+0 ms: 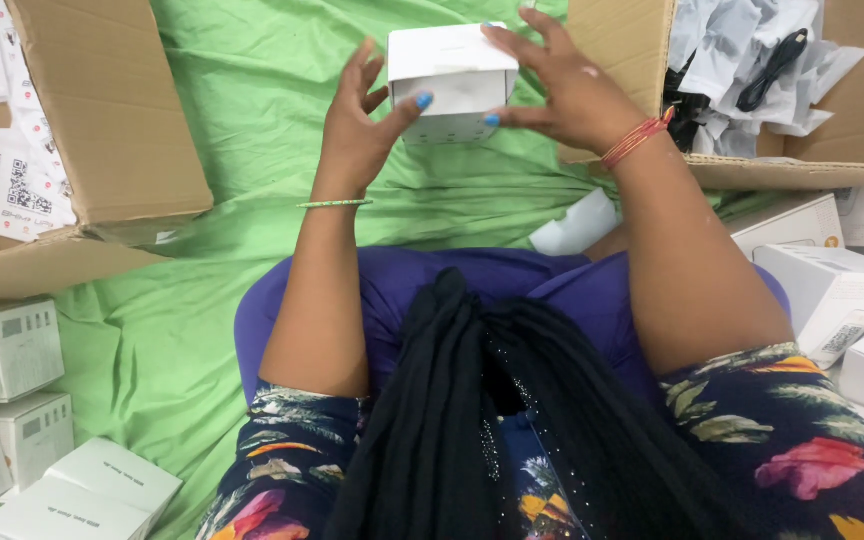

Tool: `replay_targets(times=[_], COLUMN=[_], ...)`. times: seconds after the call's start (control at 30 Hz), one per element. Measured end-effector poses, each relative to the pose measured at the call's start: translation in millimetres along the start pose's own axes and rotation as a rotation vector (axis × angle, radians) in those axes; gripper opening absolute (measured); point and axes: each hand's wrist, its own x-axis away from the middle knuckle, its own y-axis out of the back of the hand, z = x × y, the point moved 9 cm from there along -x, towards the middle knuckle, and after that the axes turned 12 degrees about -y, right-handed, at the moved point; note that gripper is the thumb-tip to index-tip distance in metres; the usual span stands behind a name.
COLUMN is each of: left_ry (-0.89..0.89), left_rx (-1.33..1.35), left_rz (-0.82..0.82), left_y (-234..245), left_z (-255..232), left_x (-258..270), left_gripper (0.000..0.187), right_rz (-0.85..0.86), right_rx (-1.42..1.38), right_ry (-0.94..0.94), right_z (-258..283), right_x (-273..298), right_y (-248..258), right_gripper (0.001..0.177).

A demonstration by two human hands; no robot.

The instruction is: The person unboxes small electronic devices from product boxes and checks the labels.

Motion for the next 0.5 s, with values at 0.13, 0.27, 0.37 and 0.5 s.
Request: replay_targets(times=[0.13,0.27,0.37,0.5], left_ry=[0.374,0.405,0.596,0.412], left_rx=[0.326,0.138,0.268,0.342], left_rz=[-0.128,0.012,-0.011,0.042], left_y=[-10.9,-13.4,-14.9,-19.3], left_z=[9.6,59.1,51.3,5.1], left_x=[6.3,7.0,21.0,16.1], left_gripper=[0.078,0.072,0.087,0.086], right_rz=[0.323,0.159,0.114,-0.050], right_rx=[-0.027,-0.218,-0.582,-0.528], right_ry=[-0.225,-0.122,-0.296,-0.010], right_z=[-24.6,-33.1,-36.9,-24.1], right_x=[6.0,-6.0,-8.6,-1.2], right_y=[-53.1,-57.9,-54.1,-28.6], right_gripper=[0.067,0.055,0.068,0.067])
